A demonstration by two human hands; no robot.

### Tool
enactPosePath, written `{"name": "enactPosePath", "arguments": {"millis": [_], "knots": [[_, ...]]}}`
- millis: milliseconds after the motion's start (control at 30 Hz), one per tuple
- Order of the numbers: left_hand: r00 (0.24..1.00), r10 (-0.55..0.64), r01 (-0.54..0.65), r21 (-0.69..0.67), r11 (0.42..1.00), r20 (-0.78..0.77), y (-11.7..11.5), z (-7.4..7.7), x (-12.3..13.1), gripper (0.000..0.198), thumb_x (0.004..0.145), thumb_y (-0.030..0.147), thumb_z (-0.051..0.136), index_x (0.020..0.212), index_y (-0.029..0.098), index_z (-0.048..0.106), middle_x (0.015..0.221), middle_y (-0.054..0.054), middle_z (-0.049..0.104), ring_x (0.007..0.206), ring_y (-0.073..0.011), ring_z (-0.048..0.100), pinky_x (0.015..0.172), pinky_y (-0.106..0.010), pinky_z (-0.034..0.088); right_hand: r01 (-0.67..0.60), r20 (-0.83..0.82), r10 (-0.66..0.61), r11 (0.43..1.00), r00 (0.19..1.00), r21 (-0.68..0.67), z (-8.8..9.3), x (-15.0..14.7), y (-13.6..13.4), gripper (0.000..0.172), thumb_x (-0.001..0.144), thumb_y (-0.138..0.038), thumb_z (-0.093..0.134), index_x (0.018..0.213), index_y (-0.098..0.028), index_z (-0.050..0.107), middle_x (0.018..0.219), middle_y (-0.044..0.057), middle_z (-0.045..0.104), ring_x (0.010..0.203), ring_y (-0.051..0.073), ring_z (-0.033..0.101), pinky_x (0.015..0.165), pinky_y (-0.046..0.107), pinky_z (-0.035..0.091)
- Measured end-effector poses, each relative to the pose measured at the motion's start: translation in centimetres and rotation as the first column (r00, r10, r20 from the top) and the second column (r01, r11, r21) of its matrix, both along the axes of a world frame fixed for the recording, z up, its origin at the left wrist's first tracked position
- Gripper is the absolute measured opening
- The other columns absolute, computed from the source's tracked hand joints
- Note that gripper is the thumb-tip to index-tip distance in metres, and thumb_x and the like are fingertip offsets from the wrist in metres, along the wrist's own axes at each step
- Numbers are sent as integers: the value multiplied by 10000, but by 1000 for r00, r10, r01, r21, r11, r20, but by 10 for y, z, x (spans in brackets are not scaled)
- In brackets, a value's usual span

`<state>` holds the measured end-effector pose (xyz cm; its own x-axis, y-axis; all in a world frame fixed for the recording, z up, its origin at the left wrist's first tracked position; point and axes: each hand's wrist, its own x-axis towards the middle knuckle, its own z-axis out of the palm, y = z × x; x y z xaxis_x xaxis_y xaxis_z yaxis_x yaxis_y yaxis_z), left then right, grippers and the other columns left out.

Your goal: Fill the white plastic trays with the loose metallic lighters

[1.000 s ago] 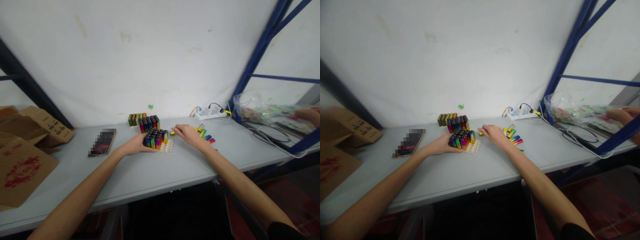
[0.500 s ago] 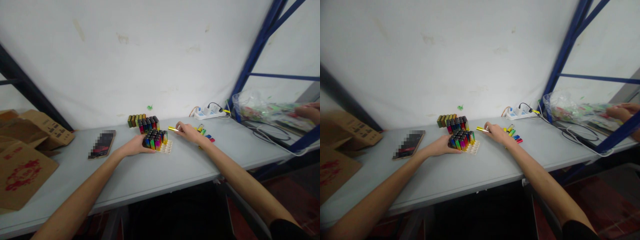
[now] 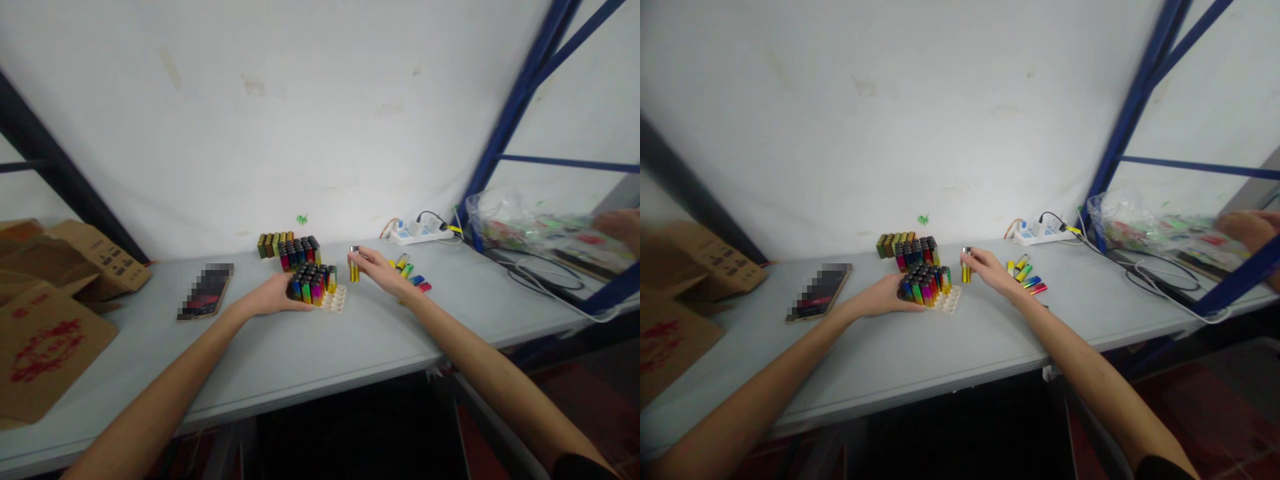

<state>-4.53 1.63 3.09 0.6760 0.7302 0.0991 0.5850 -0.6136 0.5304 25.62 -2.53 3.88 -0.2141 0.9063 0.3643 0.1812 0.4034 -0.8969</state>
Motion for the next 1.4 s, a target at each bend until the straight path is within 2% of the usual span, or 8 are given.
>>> {"name": "enactPosePath", "arguments": {"millis": [133, 233, 400, 567, 933, 1100, 1267, 1400], "knots": [[1000, 9, -9, -2, 1000, -13, 1, 0, 0, 860, 673, 682, 840, 1335, 169, 644, 1316, -119, 734, 1168, -370, 694, 1031, -459, 545, -154, -102, 144, 982, 984, -106, -3, -1, 0, 419, 967, -601, 598, 1027, -187, 622, 929, 53, 671, 809, 169, 651, 767, 323, 537], [1000, -6, 6, 0, 1000, -1, 0, 0, 0, 852, 677, 685, 837, 1335, 182, 640, 1314, -107, 736, 1174, -364, 691, 1035, -452, 543, -211, -198, 181, 967, 963, -141, -4, -4, -1, 430, 957, -621, 598, 1118, -223, 574, 746, -32, 566, 638, 134, 562, 638, 281, 499], [1000, -6, 6, -12, 1000, 14, -1, 1, 0, 815, 679, 677, 835, 1298, 177, 656, 1307, -114, 737, 1171, -363, 689, 1030, -453, 542, -174, -301, 87, 945, 950, -278, -8, -11, 1, 510, 957, -711, 415, 787, -232, 457, 604, -95, 246, 462, 88, 174, 440, 224, 148], [1000, 14, -14, -12, 1000, 8, -3, 5, 2, 814, 660, 671, 847, 1282, 179, 662, 1303, -120, 735, 1174, -370, 684, 1041, -465, 533, -25, -255, -63, 943, 965, -331, -12, -16, 2, 389, 915, -531, 354, 640, -263, 295, 538, -86, 173, 450, 104, 111, 427, 255, 117], [1000, 2, -1, -49, 999, 19, -5, 6, 2, 756, 691, 649, 840, 1252, 174, 664, 1249, -99, 758, 1096, -344, 714, 978, -426, 570, 69, -212, -127, 963, 969, -260, -13, -18, 0, 320, 879, -462, 347, 628, -266, 316, 522, -67, 226, 440, 113, 164, 412, 256, 151], [1000, -10, 11, -31, 999, 19, -3, 3, 1, 795, 684, 672, 840, 1270, 165, 662, 1282, -115, 743, 1137, -349, 701, 1006, -436, 556, -55, -224, -7, 962, 975, -267, -13, -19, 0, 473, 947, -639, 346, 725, -235, 455, 579, -72, 248, 467, 112, 186, 445, 248, 169], [1000, -2, 2, -30, 1000, 0, -2, 3, 1, 782, 683, 668, 843, 1264, 173, 674, 1292, -116, 742, 1159, -362, 692, 1029, -456, 545, -92, -169, 70, 988, 983, -123, -12, -19, 0, 546, 970, -695, 427, 1095, -202, 627, 703, -40, 412, 596, 139, 401, 553, 268, 367], [999, -20, 21, -32, 999, 33, -2, 2, 1, 786, 687, 647, 850, 1303, 196, 664, 1327, -95, 732, 1181, -354, 688, 1054, -451, 538, -32, -31, 33, 999, 999, 40, -8, -16, -2, 460, 938, -639, 593, 1036, -194, 658, 810, 14, 591, 737, 159, 538, 695, 295, 472]]}}
